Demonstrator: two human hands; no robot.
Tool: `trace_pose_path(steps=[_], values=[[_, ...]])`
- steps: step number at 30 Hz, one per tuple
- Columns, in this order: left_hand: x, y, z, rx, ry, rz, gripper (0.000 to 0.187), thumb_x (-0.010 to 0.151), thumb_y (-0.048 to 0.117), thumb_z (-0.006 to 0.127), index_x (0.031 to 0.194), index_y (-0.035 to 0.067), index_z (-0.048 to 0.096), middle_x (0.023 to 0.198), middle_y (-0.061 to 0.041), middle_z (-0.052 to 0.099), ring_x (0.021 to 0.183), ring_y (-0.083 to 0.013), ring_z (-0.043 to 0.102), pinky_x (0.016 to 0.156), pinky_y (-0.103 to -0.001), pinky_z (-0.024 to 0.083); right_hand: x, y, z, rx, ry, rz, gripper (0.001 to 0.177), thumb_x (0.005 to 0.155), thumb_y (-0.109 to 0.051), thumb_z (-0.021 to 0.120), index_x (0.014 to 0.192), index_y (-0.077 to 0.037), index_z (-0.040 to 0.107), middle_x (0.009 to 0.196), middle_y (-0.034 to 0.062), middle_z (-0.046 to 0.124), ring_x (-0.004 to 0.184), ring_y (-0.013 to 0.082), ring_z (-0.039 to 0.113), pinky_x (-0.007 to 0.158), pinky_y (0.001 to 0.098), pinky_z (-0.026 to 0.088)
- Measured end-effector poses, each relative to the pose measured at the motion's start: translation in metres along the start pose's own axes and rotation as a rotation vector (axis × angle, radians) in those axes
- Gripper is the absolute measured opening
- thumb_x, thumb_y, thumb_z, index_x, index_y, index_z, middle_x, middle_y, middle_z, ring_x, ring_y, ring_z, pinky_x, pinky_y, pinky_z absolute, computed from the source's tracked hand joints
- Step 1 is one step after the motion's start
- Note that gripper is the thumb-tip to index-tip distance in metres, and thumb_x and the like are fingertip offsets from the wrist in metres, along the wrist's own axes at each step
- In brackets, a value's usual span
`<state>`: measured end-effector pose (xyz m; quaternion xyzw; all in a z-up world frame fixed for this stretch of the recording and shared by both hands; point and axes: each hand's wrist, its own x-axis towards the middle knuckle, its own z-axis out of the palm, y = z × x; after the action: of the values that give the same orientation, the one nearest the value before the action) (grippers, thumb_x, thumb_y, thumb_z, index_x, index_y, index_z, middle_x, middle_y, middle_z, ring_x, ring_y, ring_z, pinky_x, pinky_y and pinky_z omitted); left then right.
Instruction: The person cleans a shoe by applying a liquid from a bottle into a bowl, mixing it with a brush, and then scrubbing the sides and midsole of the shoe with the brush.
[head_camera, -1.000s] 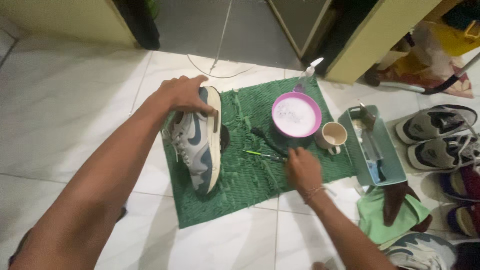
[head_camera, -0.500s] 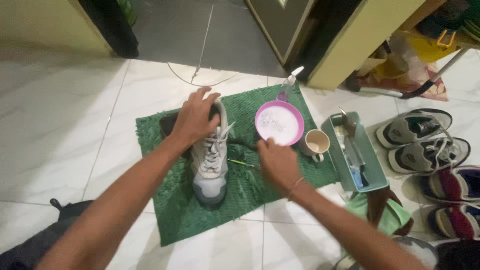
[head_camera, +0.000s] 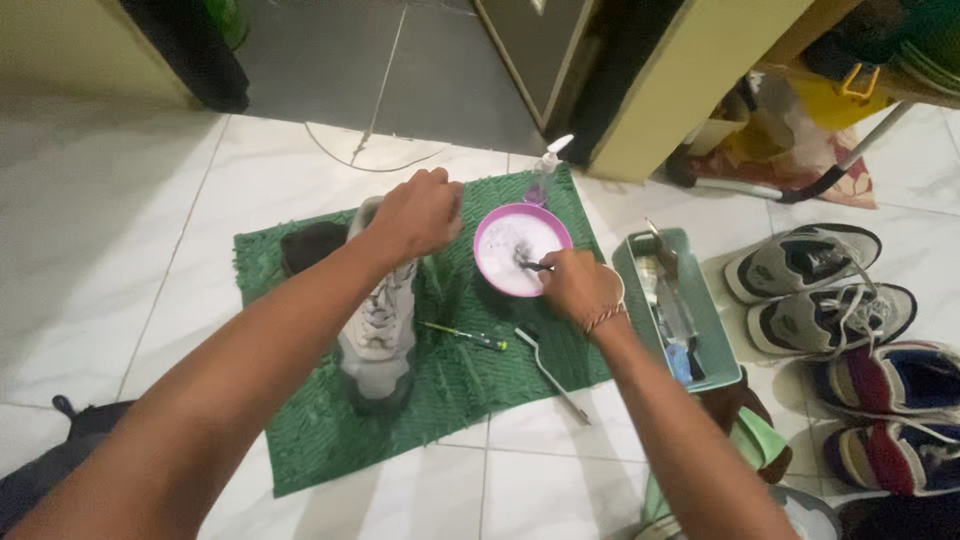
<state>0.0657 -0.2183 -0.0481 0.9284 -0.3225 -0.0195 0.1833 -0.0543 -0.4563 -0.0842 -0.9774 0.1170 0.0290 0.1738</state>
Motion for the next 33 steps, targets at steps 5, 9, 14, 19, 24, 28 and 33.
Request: trace_pose_path(steps=[5,9,14,19,24,28,33], values=[[0.063,-0.003,0.046,-0.322,0.092,-0.148,0.059,0.082,0.026,0.074,0.131,0.000,0.055,0.130,-0.024,0.055,0.122,-0.0371,0.057,0.102,-0.046,0.048,-0.018,0.011,-0.005,0.063,0.240,-0.154,0.020,0.086,-0.015,0.067,0.099,-0.009,0.080,0.089,0.0209,0.073,0.084,0.0397,0.071,0.080,0.0487,0.055],[0.113,-0.005,0.081,-0.524,0.152,-0.249,0.100,0.072,0.039,0.088,0.146,-0.005,0.036,0.143,-0.028,0.048,0.130,-0.0383,0.053,0.108,-0.043,0.044,-0.047,0.002,-0.010,0.142,0.357,-0.164,0.018,0.088,-0.015,0.069,0.101,-0.005,0.077,0.091,0.0205,0.072,0.089,0.0399,0.069,0.081,0.0481,0.052],[0.156,0.001,0.115,-0.486,0.033,-0.270,0.118,0.062,0.040,0.097,0.150,-0.002,0.030,0.152,-0.026,0.038,0.140,-0.0390,0.039,0.113,-0.046,0.033,-0.069,0.007,-0.001,0.319,0.396,-0.056,0.021,0.094,-0.013,0.063,0.113,-0.004,0.070,0.104,0.0197,0.070,0.094,0.0397,0.067,0.079,0.0445,0.053],[0.166,0.011,0.136,-0.706,0.113,-0.185,0.093,0.062,0.033,0.095,0.139,0.003,0.052,0.130,-0.021,0.064,0.119,-0.0319,0.062,0.101,-0.043,0.050,-0.079,0.019,0.018,0.405,0.393,-0.020,0.026,0.099,-0.010,0.057,0.123,-0.002,0.062,0.107,0.0199,0.067,0.094,0.0372,0.069,0.077,0.0420,0.053],[0.173,0.030,0.151,-0.771,0.133,-0.140,0.038,0.085,0.030,0.083,0.115,0.008,0.074,0.101,-0.014,0.079,0.089,-0.0206,0.076,0.081,-0.038,0.058,-0.085,0.025,0.029,0.450,0.446,-0.063,0.029,0.099,-0.006,0.056,0.127,-0.001,0.061,0.104,0.0199,0.065,0.093,0.0370,0.067,0.079,0.0417,0.052],[0.168,0.029,0.139,-0.860,0.323,-0.067,0.025,0.096,0.024,0.068,0.115,0.008,0.066,0.099,-0.010,0.074,0.085,-0.0178,0.073,0.073,-0.032,0.056,-0.086,0.030,0.038,0.422,0.390,-0.063,0.030,0.098,-0.008,0.058,0.126,-0.002,0.062,0.103,0.0189,0.066,0.093,0.0358,0.067,0.080,0.0423,0.052],[0.137,0.020,0.092,-1.101,0.507,0.042,0.025,0.097,0.020,0.056,0.116,0.004,0.060,0.092,-0.007,0.066,0.074,-0.0126,0.063,0.066,-0.031,0.055,-0.091,0.025,0.043,0.409,0.542,-0.229,0.026,0.099,-0.008,0.056,0.121,0.004,0.064,0.110,0.0232,0.068,0.098,0.0394,0.067,0.082,0.0440,0.052]])
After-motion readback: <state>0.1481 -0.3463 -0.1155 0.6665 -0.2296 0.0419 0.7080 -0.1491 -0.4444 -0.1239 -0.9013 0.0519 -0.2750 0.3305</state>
